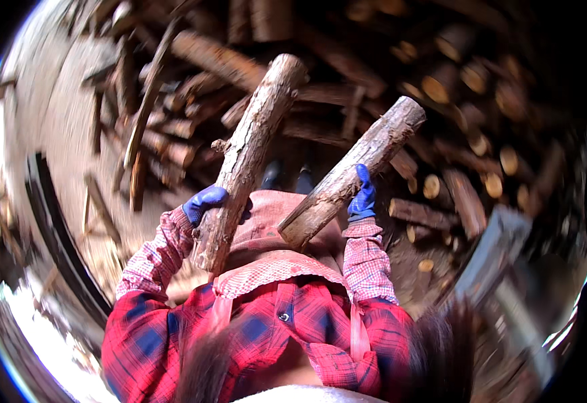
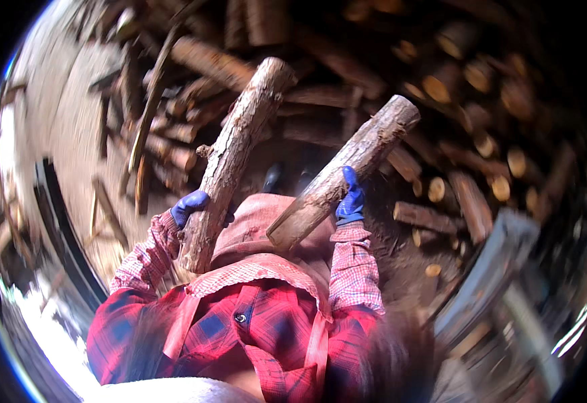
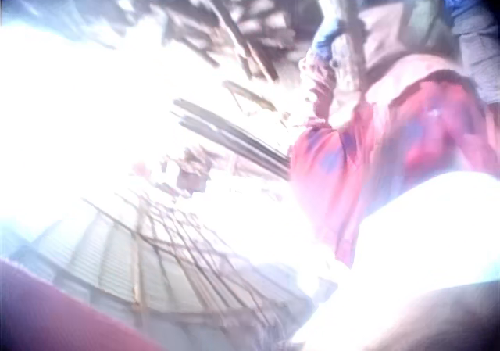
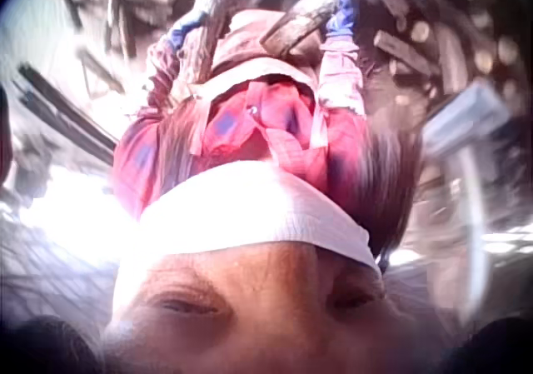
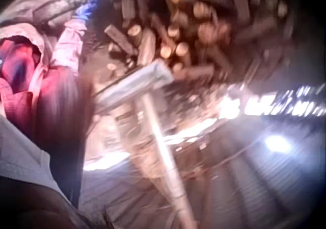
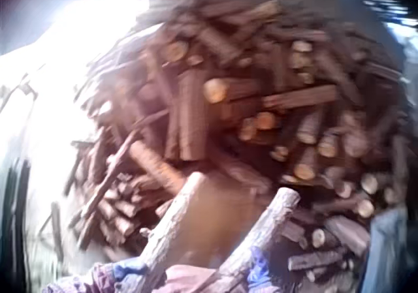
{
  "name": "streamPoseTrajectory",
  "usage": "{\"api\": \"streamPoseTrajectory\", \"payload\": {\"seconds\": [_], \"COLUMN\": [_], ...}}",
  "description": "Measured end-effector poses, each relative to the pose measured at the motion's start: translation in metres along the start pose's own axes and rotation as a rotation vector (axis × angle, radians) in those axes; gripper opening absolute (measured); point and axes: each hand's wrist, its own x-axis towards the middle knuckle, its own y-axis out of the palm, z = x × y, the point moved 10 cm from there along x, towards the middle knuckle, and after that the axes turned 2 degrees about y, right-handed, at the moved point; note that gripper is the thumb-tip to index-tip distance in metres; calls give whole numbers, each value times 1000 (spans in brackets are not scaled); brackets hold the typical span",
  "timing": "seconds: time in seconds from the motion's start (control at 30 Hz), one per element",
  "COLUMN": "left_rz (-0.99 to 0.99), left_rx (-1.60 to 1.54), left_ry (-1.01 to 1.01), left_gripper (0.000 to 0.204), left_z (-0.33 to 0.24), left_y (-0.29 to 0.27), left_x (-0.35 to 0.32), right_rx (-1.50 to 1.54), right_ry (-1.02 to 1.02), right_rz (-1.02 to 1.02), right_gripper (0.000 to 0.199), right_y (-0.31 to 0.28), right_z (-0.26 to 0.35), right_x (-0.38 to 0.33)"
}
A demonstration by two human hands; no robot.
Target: The person repeatedly picks up logs from a large pile and places them into a mechanical log splitter. They handle the logs with gloved hands, positioning them against the splitter's blade to cut them into smaller pieces, which are then added to a growing stack of split wood.
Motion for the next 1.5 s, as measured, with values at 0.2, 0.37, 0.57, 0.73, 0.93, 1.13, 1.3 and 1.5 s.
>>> {"api": "streamPoseTrajectory", "payload": {"seconds": [0.2,0.37,0.57,0.73,0.93,1.13,1.3,1.5], "left_rz": [280,502,776,943,1559,1834,1894,2098], "left_rx": [280,783,645,897,1477,2139,2459,2414], "left_ry": [-123,-101,-332,-358,137,888,1625,1230], "left_gripper": [79,67,78,78,88,76,72,69], "left_z": [-31,-1,78,140,278,509,591,635], "left_y": [121,285,402,469,600,747,672,681], "left_x": [64,71,12,31,-40,88,90,50], "right_rx": [140,425,552,485,826,1014,1202,972], "right_ry": [-475,-833,-1092,-1284,-1047,-1168,-1227,-1215], "right_rz": [-281,-623,-898,-979,-1544,-1696,-1596,-1710], "right_gripper": [68,78,72,80,56,57,59,51], "right_y": [-58,-136,-212,-216,-189,-249,-197,-210], "right_z": [119,138,93,24,-39,-40,-115,-91], "right_x": [-174,-346,-523,-590,-715,-703,-676,-702]}}
